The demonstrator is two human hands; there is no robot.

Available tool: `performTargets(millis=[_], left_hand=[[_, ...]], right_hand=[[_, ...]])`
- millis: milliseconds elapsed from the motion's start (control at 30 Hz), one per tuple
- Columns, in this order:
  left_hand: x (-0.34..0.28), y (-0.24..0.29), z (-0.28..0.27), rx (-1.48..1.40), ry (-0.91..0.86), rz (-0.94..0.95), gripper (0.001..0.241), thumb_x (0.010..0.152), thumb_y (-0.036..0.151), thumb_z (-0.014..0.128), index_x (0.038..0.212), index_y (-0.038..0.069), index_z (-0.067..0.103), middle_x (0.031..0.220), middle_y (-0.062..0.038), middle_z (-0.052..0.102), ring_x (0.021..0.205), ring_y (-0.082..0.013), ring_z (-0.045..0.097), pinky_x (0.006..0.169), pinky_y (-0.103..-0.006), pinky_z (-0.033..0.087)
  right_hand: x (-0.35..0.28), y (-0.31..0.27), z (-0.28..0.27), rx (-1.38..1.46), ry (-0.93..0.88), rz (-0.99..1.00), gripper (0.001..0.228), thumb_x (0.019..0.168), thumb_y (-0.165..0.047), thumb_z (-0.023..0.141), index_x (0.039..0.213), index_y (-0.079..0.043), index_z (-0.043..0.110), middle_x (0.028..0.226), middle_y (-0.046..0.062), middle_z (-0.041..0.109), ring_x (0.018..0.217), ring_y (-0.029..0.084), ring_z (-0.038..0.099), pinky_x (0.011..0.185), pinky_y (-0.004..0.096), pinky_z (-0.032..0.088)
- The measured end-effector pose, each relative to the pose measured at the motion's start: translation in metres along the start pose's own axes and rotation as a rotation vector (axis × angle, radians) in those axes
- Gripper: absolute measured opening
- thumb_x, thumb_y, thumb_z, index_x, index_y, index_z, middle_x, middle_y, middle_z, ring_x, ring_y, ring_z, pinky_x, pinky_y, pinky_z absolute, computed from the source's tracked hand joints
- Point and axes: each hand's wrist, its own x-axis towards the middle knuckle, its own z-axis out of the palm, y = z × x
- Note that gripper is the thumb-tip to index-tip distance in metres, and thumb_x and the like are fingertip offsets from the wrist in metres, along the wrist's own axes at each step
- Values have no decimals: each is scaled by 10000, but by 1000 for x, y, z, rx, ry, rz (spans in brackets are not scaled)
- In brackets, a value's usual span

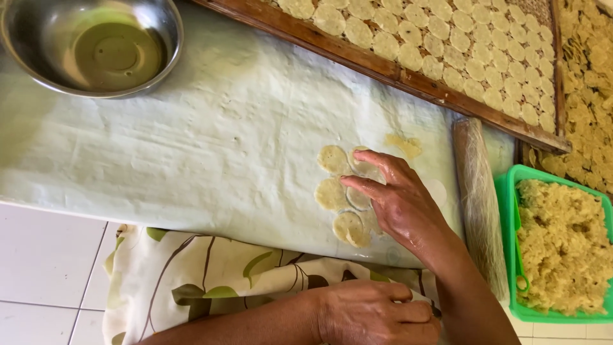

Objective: Flattening dough into thin discs and placing them on a woven drying rack.

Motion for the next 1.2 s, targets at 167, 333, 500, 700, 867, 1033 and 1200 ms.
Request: performTargets(millis=[167, 333, 500, 700, 867, 1033, 1200], left_hand=[[-2, 2, 4, -41, 0, -25, 223, 941, 211, 578, 1107, 63, 593, 1057, -27, 579, 997, -154, 600, 823, -288, 514], [0, 2, 2, 15, -33, -18, 177, 949, 219, 581, 1052, 74, 580, 1031, -26, 566, 997, -154, 601, 813, -281, 514], [-3, 3, -4, -93, -28, -1, 254, 915, 236, 579, 1108, 72, 597, 1059, -40, 572, 988, -163, 596, 798, -298, 500], [-5, 2, -4, -102, -96, -30, 192, 918, 237, 588, 1017, 74, 615, 1068, -33, 577, 1001, -164, 587, 863, -294, 505], [-4, 2, -7, -76, -110, -22, 180, 926, 233, 594, 1026, 86, 624, 1055, -26, 570, 1003, -165, 584, 845, -294, 502], [-3, -1, -8, -66, -89, -14, 195, 909, 234, 594, 1043, 97, 628, 1048, -24, 571, 992, -175, 580, 848, -308, 512], [-1, 0, -12, -58, -80, -4, 130, 921, 220, 610, 943, 91, 608, 1022, -30, 572, 990, -177, 593, 805, -303, 497]], right_hand=[[4, -2, 7, -28, -10, 15, 558, 781, 119, 621, 1242, -174, 736, 1477, 96, 537, 1346, 297, 513, 1100, 414, 447], [-8, 17, 7, -66, 25, 51, 533, 793, 152, 588, 1182, -167, 762, 1487, 103, 530, 1321, 312, 552, 887, 322, 586], [-19, 34, -17, -35, 373, 116, 314, 954, 115, 605, 1148, -99, 728, 1323, 107, 689, 1167, 210, 703, 931, 317, 589], [-20, 41, -29, 81, 465, 396, 174, 972, 6, 741, 1130, -67, 732, 1001, 78, 752, 845, 146, 718, 733, 259, 555], [-25, 48, -26, 183, 439, 347, 246, 1012, 68, 653, 1217, -61, 699, 1094, 58, 778, 1032, 121, 755, 840, 238, 587], [-41, 70, -26, 302, 501, 412, 237, 996, 54, 698, 1219, -27, 682, 1085, 77, 769, 1019, 118, 735, 844, 243, 591], [-51, 86, -20, 229, 565, 482, 184, 948, 6, 805, 1092, -7, 691, 993, 95, 753, 886, 116, 694, 803, 255, 573]])
